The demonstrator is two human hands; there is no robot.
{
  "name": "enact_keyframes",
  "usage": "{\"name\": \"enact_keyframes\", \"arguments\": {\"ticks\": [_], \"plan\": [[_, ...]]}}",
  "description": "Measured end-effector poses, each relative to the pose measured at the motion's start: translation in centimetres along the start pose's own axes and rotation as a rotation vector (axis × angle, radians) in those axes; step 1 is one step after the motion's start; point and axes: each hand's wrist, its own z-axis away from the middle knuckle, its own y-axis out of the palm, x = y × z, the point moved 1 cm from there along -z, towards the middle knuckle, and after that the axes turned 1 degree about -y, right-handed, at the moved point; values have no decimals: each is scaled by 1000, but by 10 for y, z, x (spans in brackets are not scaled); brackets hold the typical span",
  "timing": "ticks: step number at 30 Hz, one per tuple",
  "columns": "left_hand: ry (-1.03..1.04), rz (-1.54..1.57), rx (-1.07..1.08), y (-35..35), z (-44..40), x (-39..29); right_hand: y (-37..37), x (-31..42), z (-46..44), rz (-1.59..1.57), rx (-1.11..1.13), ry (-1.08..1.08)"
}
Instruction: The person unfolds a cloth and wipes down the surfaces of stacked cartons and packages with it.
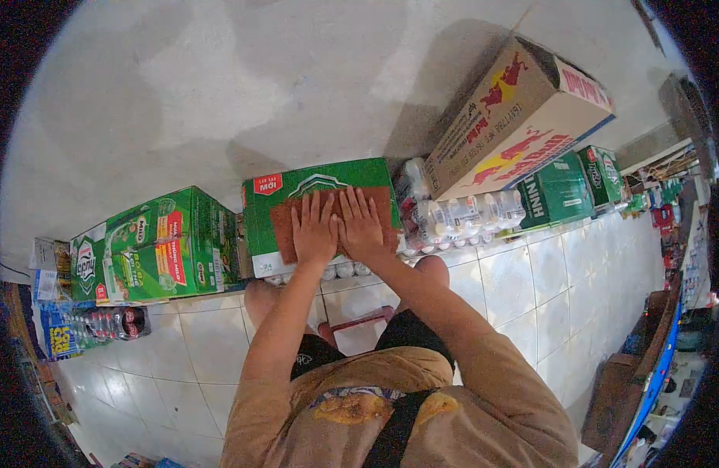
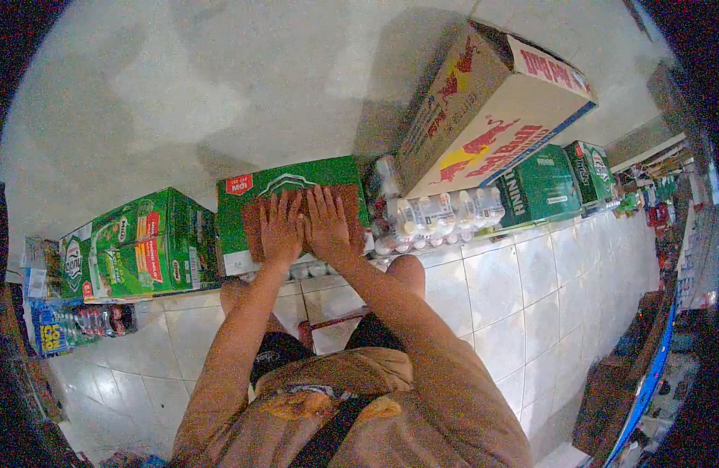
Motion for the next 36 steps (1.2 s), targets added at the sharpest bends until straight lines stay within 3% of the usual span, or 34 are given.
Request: {"name": "enact_keyframes", "arguments": {"ticks": [2,6,22,36], "plan": [[-8,13,68,-8,27,-14,0,0,31,-39,3,-24],[42,41,5,-6,50,-26,-2,-2,59,-46,21,-28],[32,-10,-17,23,-63,-15,-1,-44,-48,11,-85,-20],[4,22,-21,22,-68,-15,6,-48,-56,38,-85,-14]]}}
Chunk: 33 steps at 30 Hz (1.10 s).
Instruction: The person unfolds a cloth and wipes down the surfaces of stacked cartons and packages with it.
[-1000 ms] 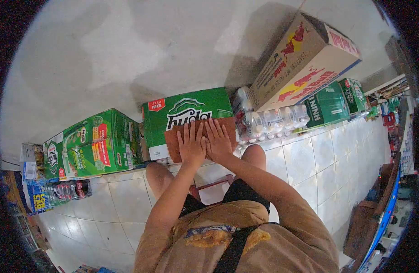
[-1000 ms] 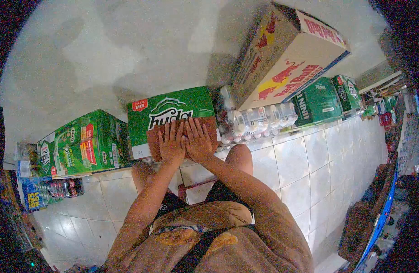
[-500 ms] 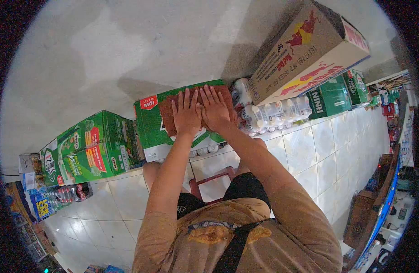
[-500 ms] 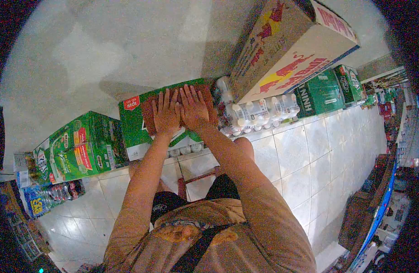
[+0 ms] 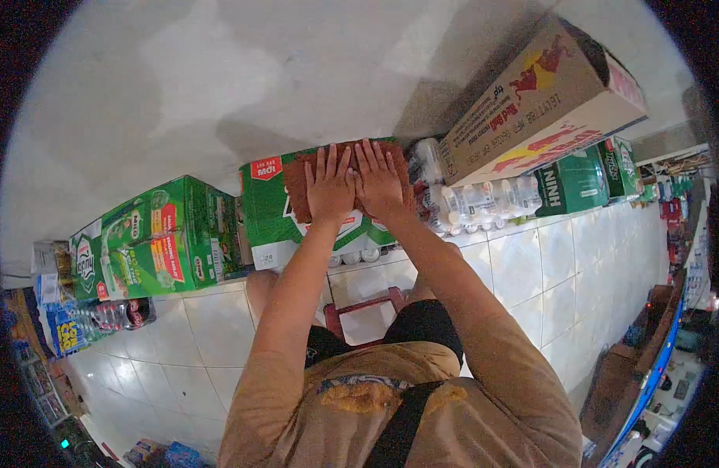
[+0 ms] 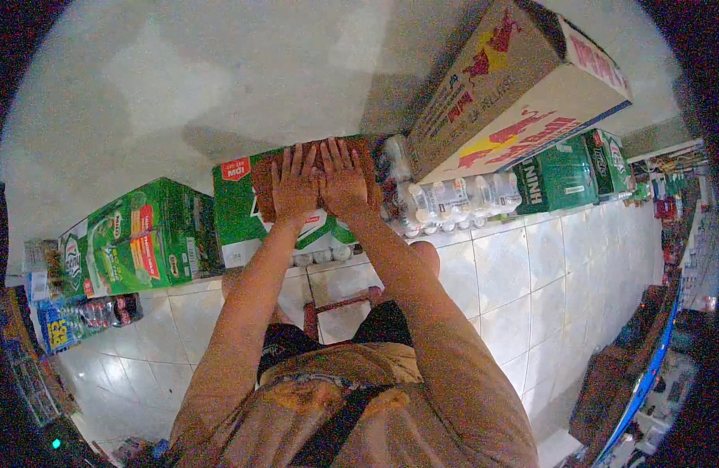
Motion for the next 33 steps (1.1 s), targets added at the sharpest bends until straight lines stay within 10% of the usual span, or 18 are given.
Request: {"name": "enact_keyframes", "arguments": {"ticks": [18,33], "plan": [[-17,25,-87,-39,120,33,-5,79,76,-40,82,-126],[-123,-4,-26,-31,42,77,12,90,-13,-71,36,-123]]}}
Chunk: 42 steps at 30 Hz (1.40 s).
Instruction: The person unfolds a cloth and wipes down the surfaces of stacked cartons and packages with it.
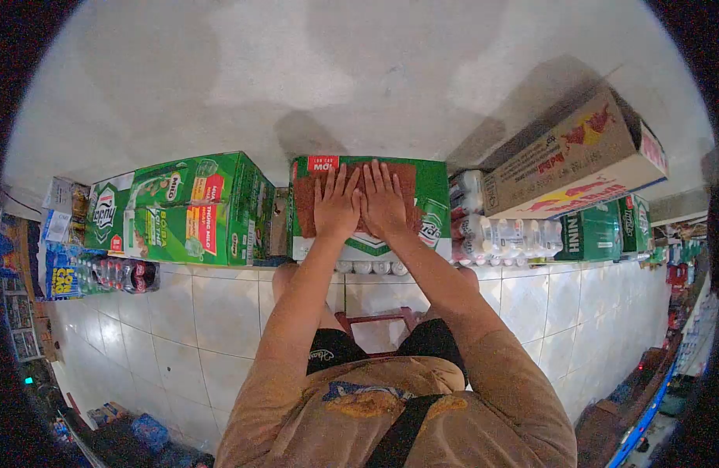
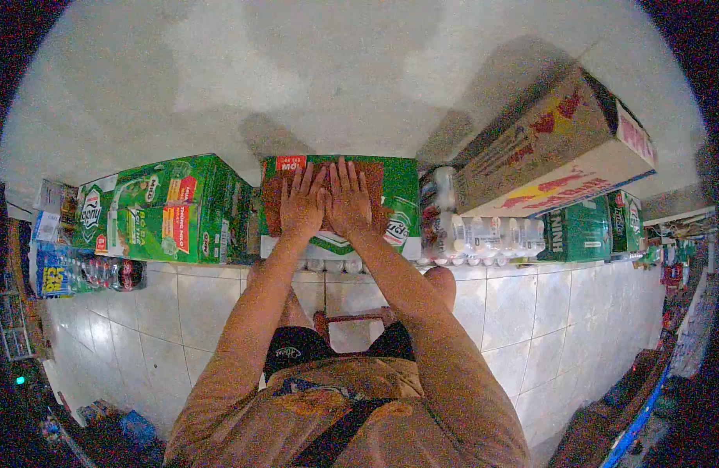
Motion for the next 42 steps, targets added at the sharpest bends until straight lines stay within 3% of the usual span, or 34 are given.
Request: {"name": "enact_keyframes", "arguments": {"ticks": [16,27,42], "plan": [[9,-28,10,9,-18,6,7,-2,-9,72,43,46],[29,42,18,-8,68,-48,-20,-7,82,2,54,-37],[46,-31,-12,19,-23,-41,-13,-43,7,31,50,49]]}}
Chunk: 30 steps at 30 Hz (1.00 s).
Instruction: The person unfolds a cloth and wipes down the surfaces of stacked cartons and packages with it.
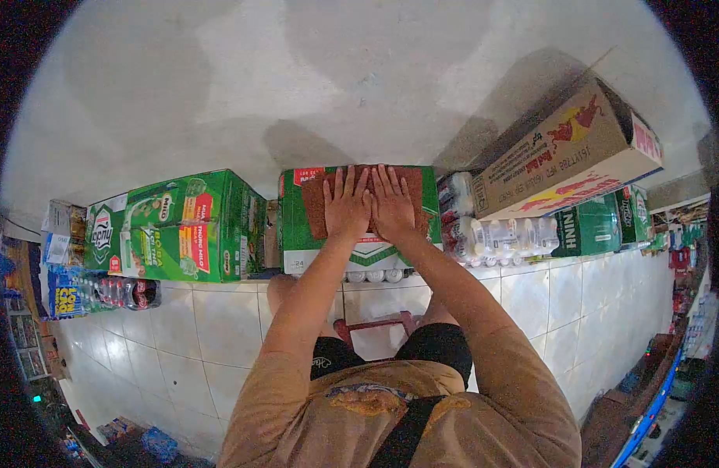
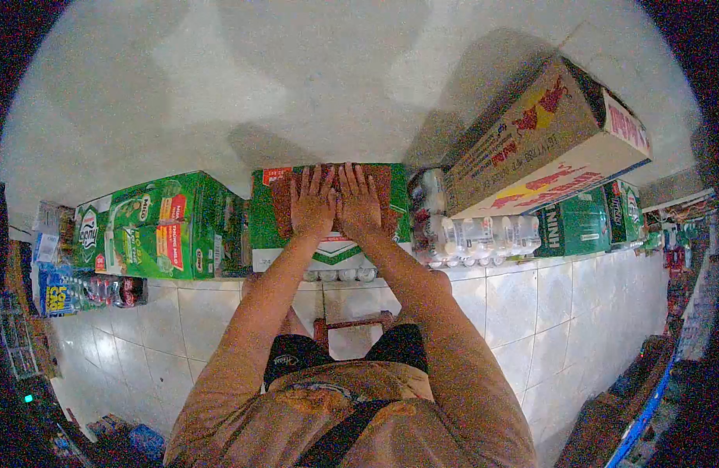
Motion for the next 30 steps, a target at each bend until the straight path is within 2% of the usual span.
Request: {"name": "enact_keyframes", "arguments": {"ticks": [4,14,17,22,26,30], "plan": [[4,1,0,2,-2,0,2,-2,0,27,-51,-13],[3,-1,-30,3,-1,1,2,0,-2,-36,-4,35],[-4,-22,17,4,-1,2,4,2,1,-6,-2,47],[11,23,-1,-7,46,-11,-9,9,47,-31,-47,-21],[26,47,56,-17,85,-30,-13,9,85,24,28,-64],[27,50,79,-22,85,-36,-11,6,92,53,38,-71]]}}
